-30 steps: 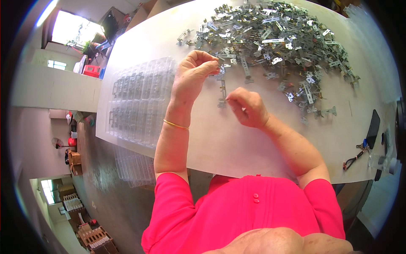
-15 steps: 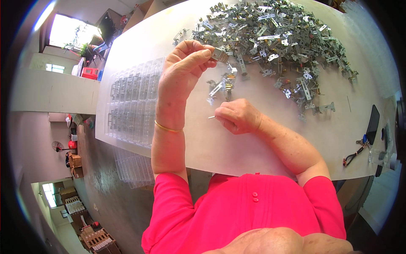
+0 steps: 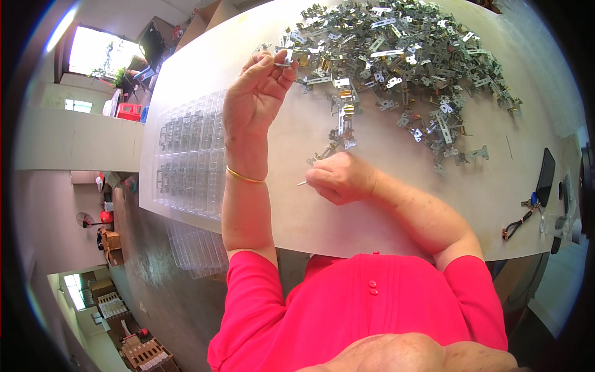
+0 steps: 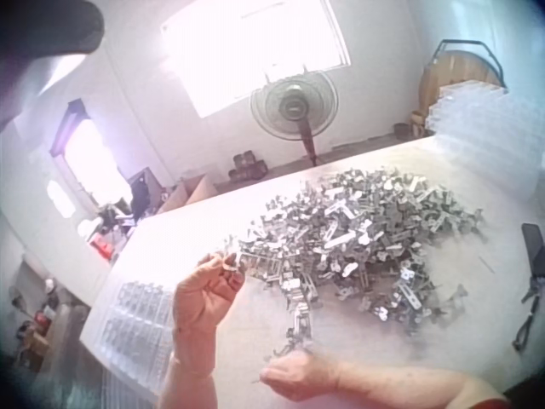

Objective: Assembling small metal components by hand and placing them into a plastic tray.

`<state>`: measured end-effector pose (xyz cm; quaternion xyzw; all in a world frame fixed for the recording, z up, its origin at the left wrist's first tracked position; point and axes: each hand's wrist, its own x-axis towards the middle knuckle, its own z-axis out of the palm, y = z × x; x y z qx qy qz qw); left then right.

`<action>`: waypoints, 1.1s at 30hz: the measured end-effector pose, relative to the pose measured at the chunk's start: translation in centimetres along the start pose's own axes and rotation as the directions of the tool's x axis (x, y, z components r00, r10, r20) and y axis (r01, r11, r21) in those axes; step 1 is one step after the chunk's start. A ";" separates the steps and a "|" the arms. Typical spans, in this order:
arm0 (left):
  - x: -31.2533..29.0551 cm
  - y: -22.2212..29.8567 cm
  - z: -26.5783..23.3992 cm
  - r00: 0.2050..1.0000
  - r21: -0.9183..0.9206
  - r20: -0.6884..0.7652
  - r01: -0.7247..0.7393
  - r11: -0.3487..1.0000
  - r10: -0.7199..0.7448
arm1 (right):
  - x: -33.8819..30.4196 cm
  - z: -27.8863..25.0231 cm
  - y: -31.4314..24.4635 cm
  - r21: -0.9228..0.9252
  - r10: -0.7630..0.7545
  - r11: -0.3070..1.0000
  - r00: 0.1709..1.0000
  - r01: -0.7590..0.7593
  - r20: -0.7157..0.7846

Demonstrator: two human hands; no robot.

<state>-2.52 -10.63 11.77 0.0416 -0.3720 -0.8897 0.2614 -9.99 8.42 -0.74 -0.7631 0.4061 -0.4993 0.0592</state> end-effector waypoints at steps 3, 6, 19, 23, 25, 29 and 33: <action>-0.4 -0.5 -0.9 0.999 -0.092 0.012 -0.032 0.995 0.033 | 0.0 0.1 -0.1 -0.047 0.026 0.999 0.999 -0.024 0.032; -0.6 -1.0 -1.2 0.998 -0.157 0.027 -0.052 0.986 0.057 | 0.0 -0.1 -0.2 -0.065 0.041 0.997 0.999 -0.039 0.030; -1.3 -4.9 -5.5 0.985 0.016 -0.171 -0.026 1.000 0.028 | -0.2 0.4 0.1 -0.074 0.046 0.996 0.998 -0.042 0.054; -1.8 -5.3 -6.0 0.989 0.141 -0.147 0.021 0.990 0.000 | -0.2 0.4 0.1 -0.066 0.038 0.997 0.999 -0.035 0.036; -2.0 -5.5 -6.2 0.988 0.162 -0.156 0.029 0.986 -0.003 | -0.4 0.4 0.3 -0.081 0.044 0.996 0.997 -0.039 0.061; -2.7 -5.4 -7.6 0.986 0.228 -0.166 0.018 0.974 0.021 | -0.1 0.3 0.0 -0.101 0.059 0.994 0.994 -0.049 0.093; -3.1 -5.9 -9.4 0.977 0.302 -0.212 0.036 0.953 0.030 | -0.3 0.6 0.0 -0.115 0.065 0.992 0.996 -0.057 0.065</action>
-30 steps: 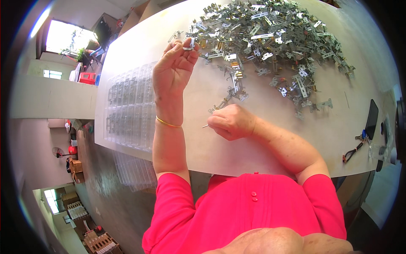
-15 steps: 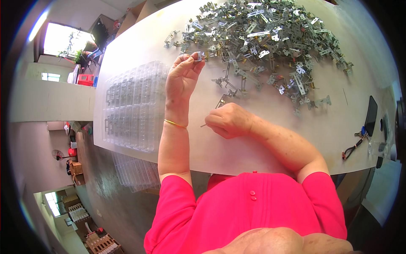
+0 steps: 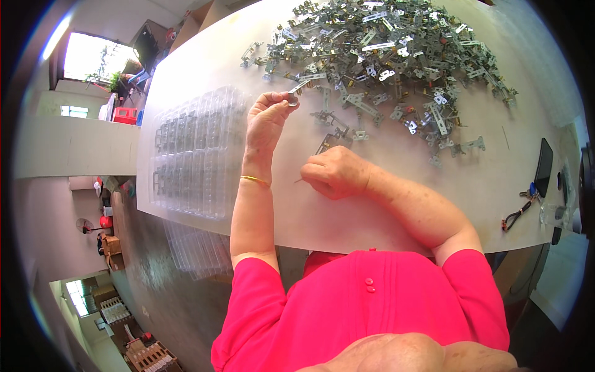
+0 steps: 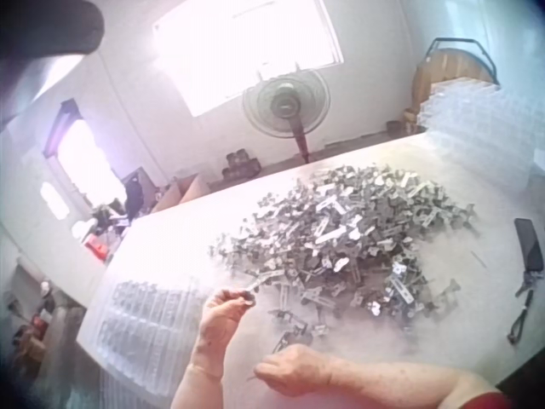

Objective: Assembling small metal components by hand and placing them into a plastic tray.

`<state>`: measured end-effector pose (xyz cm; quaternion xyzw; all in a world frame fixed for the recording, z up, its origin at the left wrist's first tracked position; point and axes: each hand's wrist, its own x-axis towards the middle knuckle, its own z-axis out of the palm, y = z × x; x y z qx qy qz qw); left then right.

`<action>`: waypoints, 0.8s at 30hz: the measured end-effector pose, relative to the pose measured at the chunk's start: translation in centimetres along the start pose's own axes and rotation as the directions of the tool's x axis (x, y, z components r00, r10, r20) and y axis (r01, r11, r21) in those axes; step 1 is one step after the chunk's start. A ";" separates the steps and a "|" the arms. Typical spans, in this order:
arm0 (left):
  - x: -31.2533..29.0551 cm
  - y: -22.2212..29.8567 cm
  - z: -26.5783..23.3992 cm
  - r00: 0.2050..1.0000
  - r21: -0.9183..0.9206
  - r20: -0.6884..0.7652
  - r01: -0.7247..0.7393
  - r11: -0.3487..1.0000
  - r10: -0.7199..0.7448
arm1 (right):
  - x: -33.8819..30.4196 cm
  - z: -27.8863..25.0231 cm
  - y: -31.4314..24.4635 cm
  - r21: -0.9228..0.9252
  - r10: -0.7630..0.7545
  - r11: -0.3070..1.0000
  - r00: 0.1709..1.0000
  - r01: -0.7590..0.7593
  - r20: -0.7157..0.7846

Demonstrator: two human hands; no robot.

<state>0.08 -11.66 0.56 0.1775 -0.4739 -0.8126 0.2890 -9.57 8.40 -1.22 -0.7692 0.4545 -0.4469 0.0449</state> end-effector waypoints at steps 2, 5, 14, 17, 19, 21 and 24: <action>-0.2 -0.5 -0.4 0.999 0.052 -0.042 0.013 0.999 -0.011 | -0.1 0.0 0.1 0.014 -0.005 1.000 1.000 0.005 -0.007; -0.4 -0.9 -0.8 0.996 0.125 -0.091 0.026 0.992 -0.015 | -0.1 -0.1 -0.1 0.015 -0.013 1.000 1.000 0.013 0.000; -1.1 -1.4 0.7 0.905 0.954 -0.110 -0.020 0.298 0.412 | -0.7 1.7 -1.5 0.091 -0.147 0.986 0.988 0.142 0.044; -1.7 -1.6 4.4 0.919 0.974 -0.021 -0.070 0.216 0.393 | -1.0 2.0 -1.8 0.073 -0.140 0.988 0.986 0.134 0.094; -1.6 -1.7 6.1 0.946 0.992 -0.041 0.000 0.126 0.321 | -1.2 2.1 -2.6 0.068 -0.135 0.990 0.981 0.126 0.140; -0.8 -1.9 6.4 0.953 0.996 -0.058 0.036 0.077 0.297 | -1.4 2.2 -3.4 0.056 -0.129 0.991 0.975 0.120 0.183; 0.0 -2.4 6.4 0.974 0.979 -0.192 0.182 0.087 0.123 | -2.2 2.4 -4.4 0.057 -0.099 0.994 0.978 0.090 0.182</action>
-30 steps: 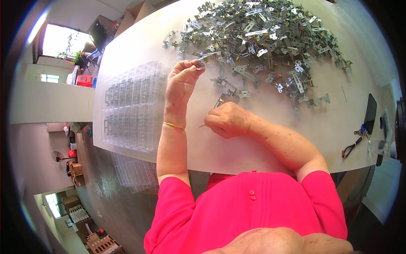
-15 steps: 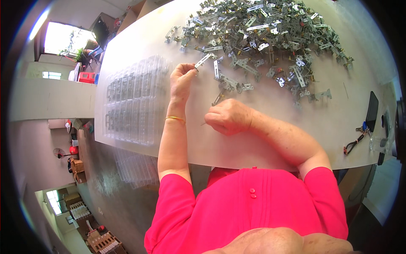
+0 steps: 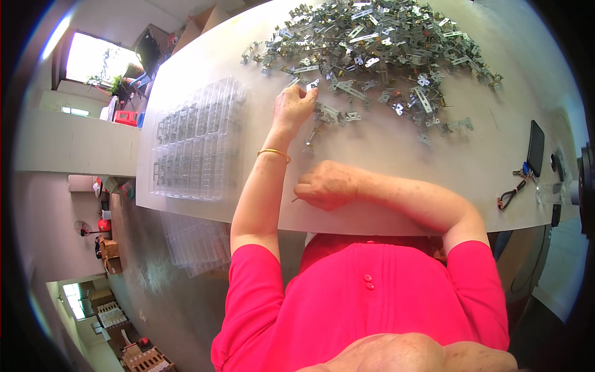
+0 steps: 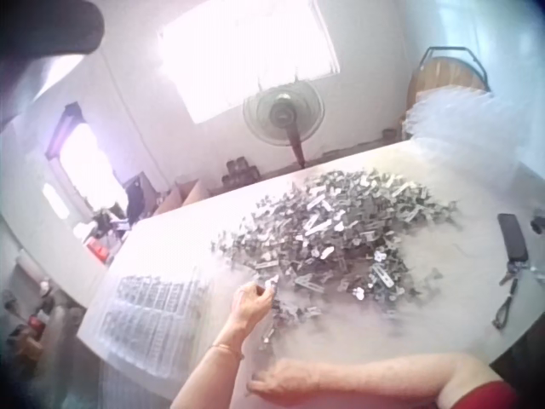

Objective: Assembling small metal components by hand and placing them into a plastic tray.

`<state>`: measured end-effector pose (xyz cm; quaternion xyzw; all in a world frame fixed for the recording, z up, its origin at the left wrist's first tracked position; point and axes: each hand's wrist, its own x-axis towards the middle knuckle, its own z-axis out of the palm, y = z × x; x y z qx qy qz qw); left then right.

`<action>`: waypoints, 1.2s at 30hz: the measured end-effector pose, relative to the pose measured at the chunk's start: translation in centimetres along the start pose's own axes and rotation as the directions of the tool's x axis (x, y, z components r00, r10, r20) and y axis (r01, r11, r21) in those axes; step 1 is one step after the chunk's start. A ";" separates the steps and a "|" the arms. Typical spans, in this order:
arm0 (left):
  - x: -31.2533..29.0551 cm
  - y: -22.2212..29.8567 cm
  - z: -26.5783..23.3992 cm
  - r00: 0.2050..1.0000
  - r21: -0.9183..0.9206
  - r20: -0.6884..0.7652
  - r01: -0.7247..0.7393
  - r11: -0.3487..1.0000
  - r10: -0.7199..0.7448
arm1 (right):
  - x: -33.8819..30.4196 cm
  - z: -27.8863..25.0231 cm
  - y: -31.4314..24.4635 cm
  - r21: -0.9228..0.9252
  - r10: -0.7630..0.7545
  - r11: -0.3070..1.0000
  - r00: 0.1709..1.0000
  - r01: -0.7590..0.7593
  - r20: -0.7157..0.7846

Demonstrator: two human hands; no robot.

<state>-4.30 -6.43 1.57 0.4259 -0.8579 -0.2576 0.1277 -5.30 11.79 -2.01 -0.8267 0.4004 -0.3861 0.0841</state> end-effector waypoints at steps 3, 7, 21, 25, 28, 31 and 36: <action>0.6 -0.4 0.1 0.999 -0.099 0.037 0.012 0.995 -0.008 | -0.6 0.0 -0.4 0.048 0.017 0.999 0.998 -0.013 -0.067; -0.8 1.3 0.4 0.988 -0.186 -0.082 -0.141 0.972 0.127 | -1.5 -0.3 -0.6 0.092 0.163 0.984 0.974 -0.149 -0.160; -5.4 1.1 -1.5 0.973 -0.923 0.120 0.036 0.384 0.197 | -3.9 -4.3 1.1 0.777 0.764 0.572 0.516 -0.263 -0.388; -7.2 1.5 0.1 0.923 -0.928 0.236 0.120 0.354 0.304 | -4.8 -5.6 1.7 0.825 0.799 0.537 0.419 -0.175 -0.431; -7.7 1.6 1.8 0.883 -0.929 0.288 0.164 0.332 0.370 | -5.1 -5.7 2.1 0.819 0.800 0.552 0.376 -0.154 -0.468; -8.1 1.4 3.0 0.854 -0.937 0.326 0.236 0.256 0.405 | -4.9 -5.5 2.3 0.832 0.810 0.539 0.352 -0.133 -0.468; -8.9 1.4 3.6 0.834 -0.953 0.302 0.274 0.130 0.461 | -5.2 -5.4 2.2 0.833 0.799 0.535 0.406 -0.144 -0.443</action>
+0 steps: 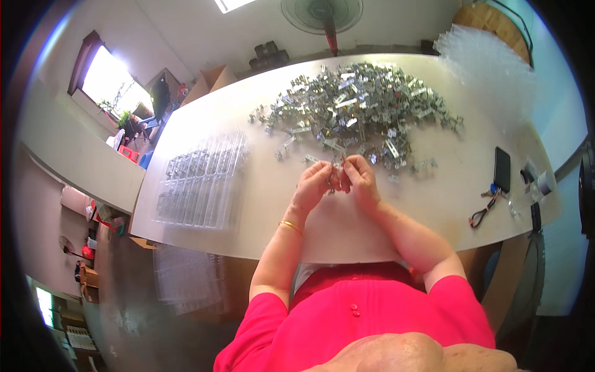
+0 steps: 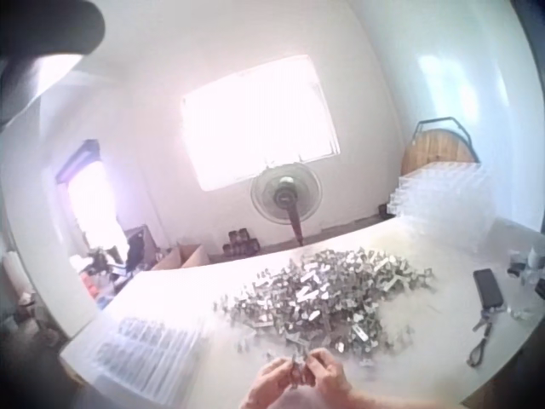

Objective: Assembling small metal components by hand and placing them into a plastic tray.

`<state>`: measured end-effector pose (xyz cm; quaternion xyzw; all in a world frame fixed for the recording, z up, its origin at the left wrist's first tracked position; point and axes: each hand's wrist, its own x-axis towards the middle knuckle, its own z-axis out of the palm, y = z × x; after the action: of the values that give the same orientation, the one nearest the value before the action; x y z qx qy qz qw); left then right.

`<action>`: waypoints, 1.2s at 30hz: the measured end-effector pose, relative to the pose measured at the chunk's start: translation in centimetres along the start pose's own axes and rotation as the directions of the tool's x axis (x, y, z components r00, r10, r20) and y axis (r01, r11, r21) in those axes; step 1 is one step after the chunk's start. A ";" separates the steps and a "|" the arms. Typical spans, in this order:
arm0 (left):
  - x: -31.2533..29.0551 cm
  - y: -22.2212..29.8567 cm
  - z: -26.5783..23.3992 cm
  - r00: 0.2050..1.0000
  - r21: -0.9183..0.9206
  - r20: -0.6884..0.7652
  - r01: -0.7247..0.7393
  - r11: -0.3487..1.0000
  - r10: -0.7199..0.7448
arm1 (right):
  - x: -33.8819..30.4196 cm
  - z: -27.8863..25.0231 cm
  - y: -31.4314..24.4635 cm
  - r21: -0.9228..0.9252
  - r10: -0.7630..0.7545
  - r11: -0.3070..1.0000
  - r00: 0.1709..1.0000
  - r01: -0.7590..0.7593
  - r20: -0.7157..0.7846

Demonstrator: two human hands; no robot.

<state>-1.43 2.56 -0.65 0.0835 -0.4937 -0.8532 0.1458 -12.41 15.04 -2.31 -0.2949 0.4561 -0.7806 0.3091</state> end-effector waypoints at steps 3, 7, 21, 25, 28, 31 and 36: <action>-0.5 -0.2 -0.4 1.000 0.005 0.000 -0.002 1.000 0.002 | -0.3 0.0 -0.1 -0.070 -0.015 0.997 0.999 0.019 0.050; -0.8 0.0 -1.3 1.000 -0.033 -0.002 -0.013 0.999 0.013 | -0.4 0.4 -0.4 -0.139 0.008 0.990 0.997 0.003 0.080; 0.0 -0.5 -1.0 0.994 0.031 -0.103 0.029 0.999 -0.026 | -0.1 0.1 -0.4 -0.188 0.012 0.982 0.997 0.002 0.073; -0.1 -0.4 -0.8 0.994 0.041 -0.104 0.020 0.999 -0.016 | -0.2 -0.1 -0.2 -0.203 -0.005 0.979 0.996 0.024 0.093; 0.0 -0.8 -1.1 0.993 0.032 -0.117 0.024 0.999 -0.020 | -0.3 0.1 -0.2 -0.232 0.018 0.973 0.997 0.000 0.075; 0.1 -1.1 -1.2 0.993 -0.003 -0.121 0.008 1.000 -0.009 | -0.3 0.1 -0.1 -0.232 0.031 0.973 0.997 -0.012 0.077; 0.1 -0.9 -0.9 0.994 -0.036 -0.109 -0.001 0.999 -0.003 | -0.4 0.4 -0.6 -0.218 0.031 0.976 0.997 -0.014 0.075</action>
<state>-1.45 2.19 -1.86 0.1278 -0.4694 -0.8563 0.1736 -11.97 15.33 -1.66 -0.3520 0.5297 -0.7104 0.3015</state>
